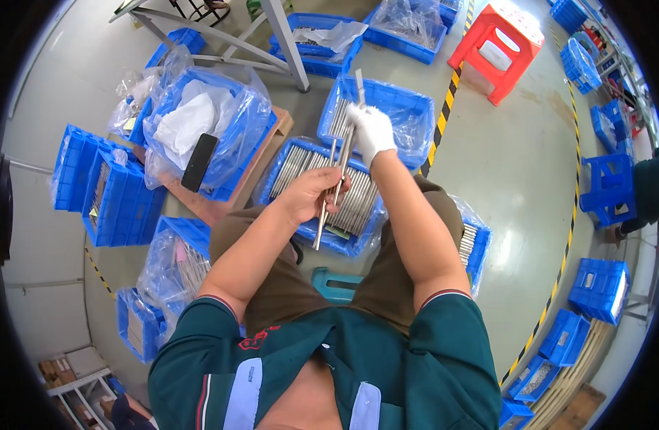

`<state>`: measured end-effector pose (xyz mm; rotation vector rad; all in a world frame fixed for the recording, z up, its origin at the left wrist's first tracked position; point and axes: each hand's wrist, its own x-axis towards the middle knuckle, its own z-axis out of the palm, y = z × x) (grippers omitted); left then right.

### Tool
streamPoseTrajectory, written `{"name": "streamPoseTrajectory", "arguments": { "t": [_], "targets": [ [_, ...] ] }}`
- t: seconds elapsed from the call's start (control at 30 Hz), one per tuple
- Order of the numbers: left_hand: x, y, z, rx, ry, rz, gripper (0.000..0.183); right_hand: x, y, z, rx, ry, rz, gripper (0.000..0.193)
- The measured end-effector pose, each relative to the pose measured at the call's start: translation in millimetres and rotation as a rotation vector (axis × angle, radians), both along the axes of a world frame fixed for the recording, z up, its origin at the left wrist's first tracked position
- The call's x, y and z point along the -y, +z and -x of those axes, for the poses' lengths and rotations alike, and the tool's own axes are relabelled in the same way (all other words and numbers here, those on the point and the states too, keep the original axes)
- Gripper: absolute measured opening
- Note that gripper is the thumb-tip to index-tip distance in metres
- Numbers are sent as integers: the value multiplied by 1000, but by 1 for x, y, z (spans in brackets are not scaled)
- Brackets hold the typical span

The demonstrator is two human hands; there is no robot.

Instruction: Sorting and inspecting thin metal rods and placing them into blue plastic bins.

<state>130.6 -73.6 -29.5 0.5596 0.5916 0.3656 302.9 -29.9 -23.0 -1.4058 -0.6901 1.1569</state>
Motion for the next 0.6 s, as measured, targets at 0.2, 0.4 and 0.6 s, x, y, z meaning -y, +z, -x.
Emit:
{"name": "streamPoseTrajectory", "arguments": {
  "t": [0.2,0.4,0.6],
  "targets": [
    [-9,2,20,142,-33,-102,27,-8,21,-44,-112,-107,-53,32],
    [-20,3,21,238,53,-115,29,21,26,16,-8,327,158,36],
    [-19,-4,20,205,73,-84,29,14,25,35,768,544,88,45]
  ]
}}
